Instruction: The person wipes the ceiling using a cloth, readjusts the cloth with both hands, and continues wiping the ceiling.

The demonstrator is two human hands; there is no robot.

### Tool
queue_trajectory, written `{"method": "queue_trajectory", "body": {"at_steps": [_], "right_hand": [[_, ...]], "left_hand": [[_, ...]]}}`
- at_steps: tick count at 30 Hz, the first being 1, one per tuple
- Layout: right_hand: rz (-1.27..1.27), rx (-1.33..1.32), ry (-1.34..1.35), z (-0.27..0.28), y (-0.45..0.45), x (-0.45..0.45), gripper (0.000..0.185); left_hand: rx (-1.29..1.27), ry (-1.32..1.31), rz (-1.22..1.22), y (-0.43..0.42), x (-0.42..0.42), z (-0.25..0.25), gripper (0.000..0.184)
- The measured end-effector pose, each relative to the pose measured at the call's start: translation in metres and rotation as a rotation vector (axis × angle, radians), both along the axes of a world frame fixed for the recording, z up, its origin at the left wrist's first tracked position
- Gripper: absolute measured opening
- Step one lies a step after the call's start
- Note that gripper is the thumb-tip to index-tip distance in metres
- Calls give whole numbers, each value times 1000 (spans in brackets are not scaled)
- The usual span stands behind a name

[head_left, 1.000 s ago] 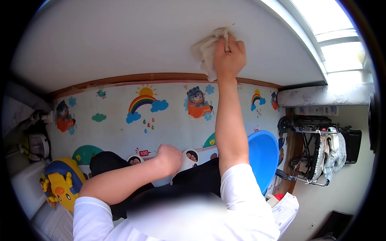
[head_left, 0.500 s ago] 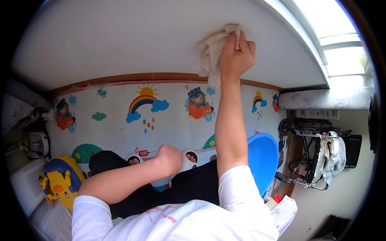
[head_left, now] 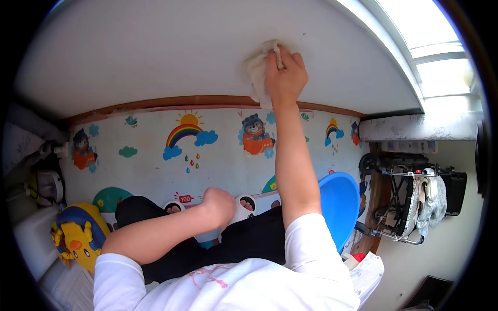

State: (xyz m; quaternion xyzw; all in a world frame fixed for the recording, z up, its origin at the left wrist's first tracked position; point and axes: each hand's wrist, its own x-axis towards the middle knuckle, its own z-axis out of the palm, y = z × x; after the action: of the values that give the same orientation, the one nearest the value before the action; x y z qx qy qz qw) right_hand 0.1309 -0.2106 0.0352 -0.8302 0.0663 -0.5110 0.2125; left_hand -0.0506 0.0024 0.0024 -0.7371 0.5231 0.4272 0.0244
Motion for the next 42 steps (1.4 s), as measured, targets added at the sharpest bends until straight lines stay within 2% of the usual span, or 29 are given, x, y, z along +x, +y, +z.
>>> {"method": "queue_trajectory", "body": {"at_steps": [2, 5, 8, 11, 14, 17, 20, 26, 29, 32, 35, 38, 41, 42], "right_hand": [[-25, 93, 24, 6, -8, -3, 22], [-126, 280, -203, 23, -16, 2, 21], [-151, 262, -190, 17, -2, 10, 21], [-70, 255, -158, 13, 7, 11, 22], [-129, 192, -50, 31, -12, -5, 23], [-130, 483, -282, 26, -45, 2, 23], [-161, 371, -177, 24, -24, 1, 24], [-24, 222, -13, 15, -8, -1, 25], [-178, 434, -203, 26, -23, -3, 24], [-149, 406, -146, 22, -14, 3, 23], [-7, 276, -81, 19, 7, 3, 24], [-60, 231, -51, 21, 0, -2, 24], [-120, 535, -267, 23, -24, 3, 25], [-110, 490, -237, 24, -18, 4, 25]], "left_hand": [[-2, -7, 8, -1, 1, 0, 43], [21, 37, 20, -3, 3, 1, 43], [8, 17, 6, -1, 3, -3, 44], [0, 7, 1, -1, 4, -6, 42], [27, 1, -46, -5, 1, -1, 39], [15, 18, -21, -5, -3, -4, 37], [9, -6, -25, -4, -3, -4, 36], [-4, -52, -56, -5, -4, -3, 32], [41, -77, -56, -9, -6, -1, 31], [-11, -26, -22, -5, -5, -5, 34], [3, -34, -32, -4, -3, -6, 37], [9, -31, -30, -8, -5, -5, 41], [20, 4, -29, -10, -4, -4, 43], [19, 4, -23, -8, -3, -3, 42]]}}
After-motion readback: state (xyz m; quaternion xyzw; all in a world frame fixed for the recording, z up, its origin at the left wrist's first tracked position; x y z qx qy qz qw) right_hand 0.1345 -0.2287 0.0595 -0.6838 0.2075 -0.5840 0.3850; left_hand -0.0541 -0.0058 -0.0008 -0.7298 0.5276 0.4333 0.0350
